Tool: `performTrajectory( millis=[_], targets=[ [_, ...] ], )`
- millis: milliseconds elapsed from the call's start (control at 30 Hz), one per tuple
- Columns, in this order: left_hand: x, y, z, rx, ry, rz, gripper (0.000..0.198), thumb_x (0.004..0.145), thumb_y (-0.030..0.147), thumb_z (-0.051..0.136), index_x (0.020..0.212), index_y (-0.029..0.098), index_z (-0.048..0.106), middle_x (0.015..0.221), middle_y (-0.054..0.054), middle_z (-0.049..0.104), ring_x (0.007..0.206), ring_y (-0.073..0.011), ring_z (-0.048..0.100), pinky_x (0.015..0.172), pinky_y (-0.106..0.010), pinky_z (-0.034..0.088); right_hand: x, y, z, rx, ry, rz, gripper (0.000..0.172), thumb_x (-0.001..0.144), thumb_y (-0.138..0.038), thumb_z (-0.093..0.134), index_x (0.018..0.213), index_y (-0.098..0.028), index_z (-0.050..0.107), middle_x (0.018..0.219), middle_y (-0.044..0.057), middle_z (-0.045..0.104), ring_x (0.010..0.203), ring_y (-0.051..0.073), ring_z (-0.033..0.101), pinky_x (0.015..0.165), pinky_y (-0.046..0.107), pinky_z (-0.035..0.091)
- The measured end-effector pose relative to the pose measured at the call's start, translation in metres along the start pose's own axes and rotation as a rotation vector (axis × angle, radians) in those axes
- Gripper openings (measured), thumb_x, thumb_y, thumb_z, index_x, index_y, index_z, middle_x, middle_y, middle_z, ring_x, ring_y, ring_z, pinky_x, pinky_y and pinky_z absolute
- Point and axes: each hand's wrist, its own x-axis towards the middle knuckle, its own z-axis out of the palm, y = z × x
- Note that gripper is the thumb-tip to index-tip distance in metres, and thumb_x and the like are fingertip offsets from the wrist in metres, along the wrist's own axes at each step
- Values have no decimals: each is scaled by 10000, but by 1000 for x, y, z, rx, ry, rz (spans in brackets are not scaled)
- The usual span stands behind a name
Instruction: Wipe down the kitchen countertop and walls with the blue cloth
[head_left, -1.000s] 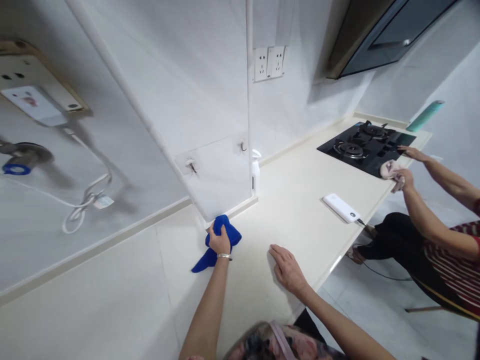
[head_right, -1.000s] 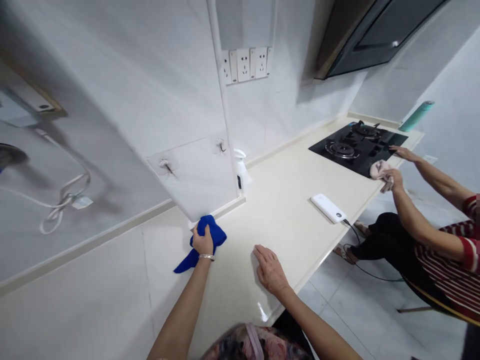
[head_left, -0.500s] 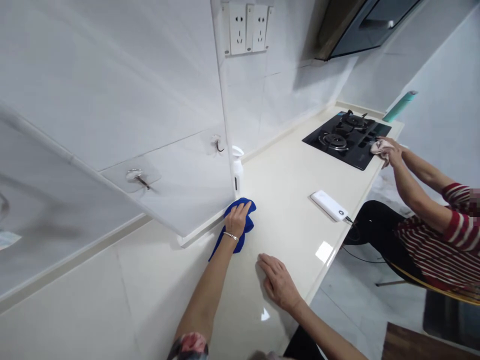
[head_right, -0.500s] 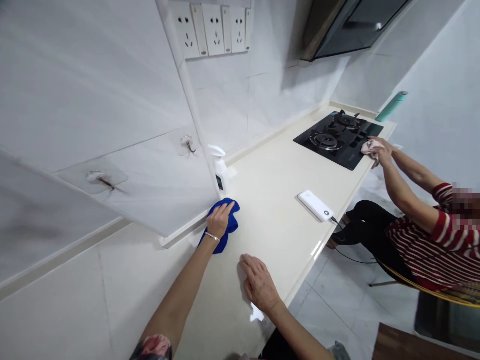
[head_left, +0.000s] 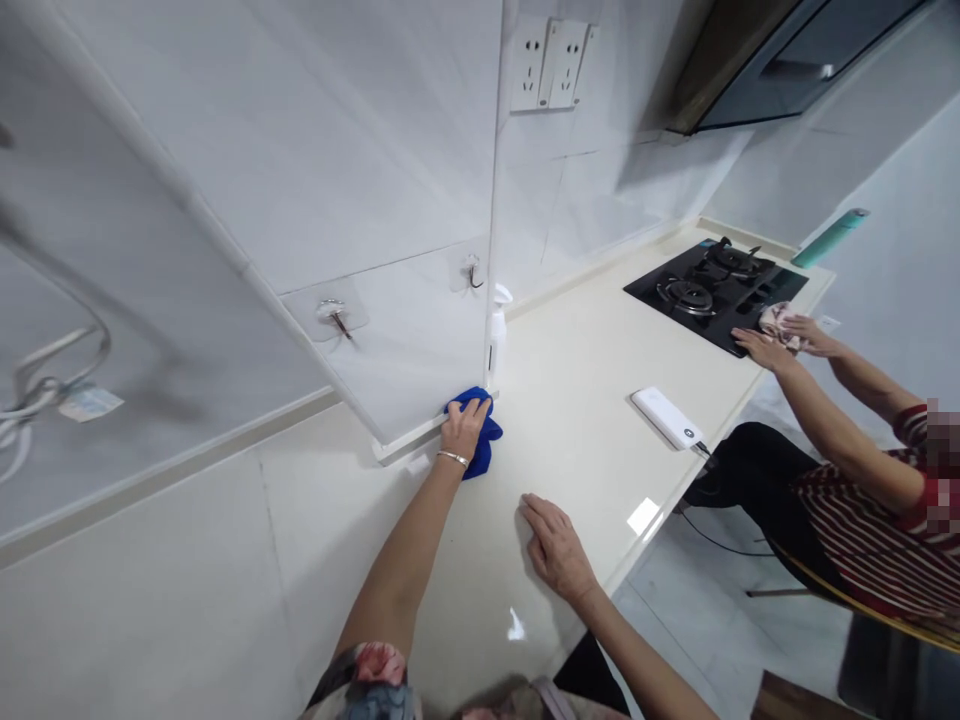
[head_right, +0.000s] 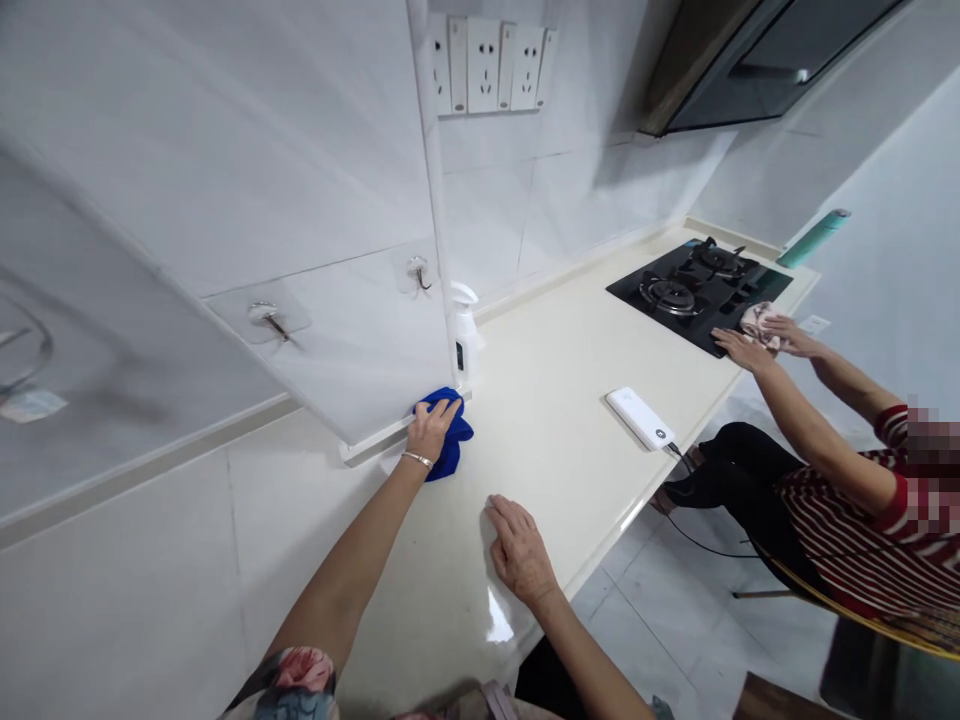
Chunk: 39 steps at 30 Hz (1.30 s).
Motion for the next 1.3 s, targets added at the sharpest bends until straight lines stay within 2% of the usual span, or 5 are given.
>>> performTrajectory(
  millis=[167, 333, 567, 867, 1300],
  targets=[
    [-41, -26, -24, 87, -37, -122, 641, 963, 137, 371, 1501, 437, 546, 1471, -52, 594, 1246, -323, 426, 908, -436, 565, -2, 3, 4, -6, 57, -57, 634, 889, -34, 411, 1507, -166, 466, 1525, 140, 538, 1458, 223, 462, 1185, 520, 472],
    [-77, -48, -40, 96, 53, -238, 615, 973, 147, 347, 1454, 430, 603, 1485, -32, 596, 1232, -320, 458, 928, -436, 571, -4, 4, 7, -42, 97, -78, 642, 896, -33, 410, 1520, -180, 461, 1516, 129, 551, 1441, 222, 483, 1168, 510, 494],
    [-121, -63, -45, 120, 109, -390, 631, 964, 157, 406, 1538, 402, 503, 1574, -16, 527, 1267, -324, 497, 882, -438, 621, -4, 4, 8, -48, 111, -85, 618, 887, -42, 435, 1489, -171, 493, 1497, 133, 566, 1414, 233, 504, 1152, 503, 497],
    [-93, -38, -29, 194, 55, -384, 599, 984, 162, 398, 1554, 314, 505, 1537, -60, 572, 1226, -322, 567, 912, -442, 622, -3, 1, 0, -44, 24, -33, 609, 889, -63, 444, 1485, -182, 479, 1500, 126, 561, 1401, 253, 509, 1140, 498, 479],
    [-67, -48, 4, -64, 226, -268, 501, 1027, 202, 359, 1396, 290, 687, 1402, -128, 674, 1069, -274, 661, 995, -400, 546, -6, -1, -8, -31, -42, -7, 584, 906, -100, 448, 1483, -188, 472, 1528, 119, 532, 1420, 262, 478, 1138, 485, 447]
  ],
)
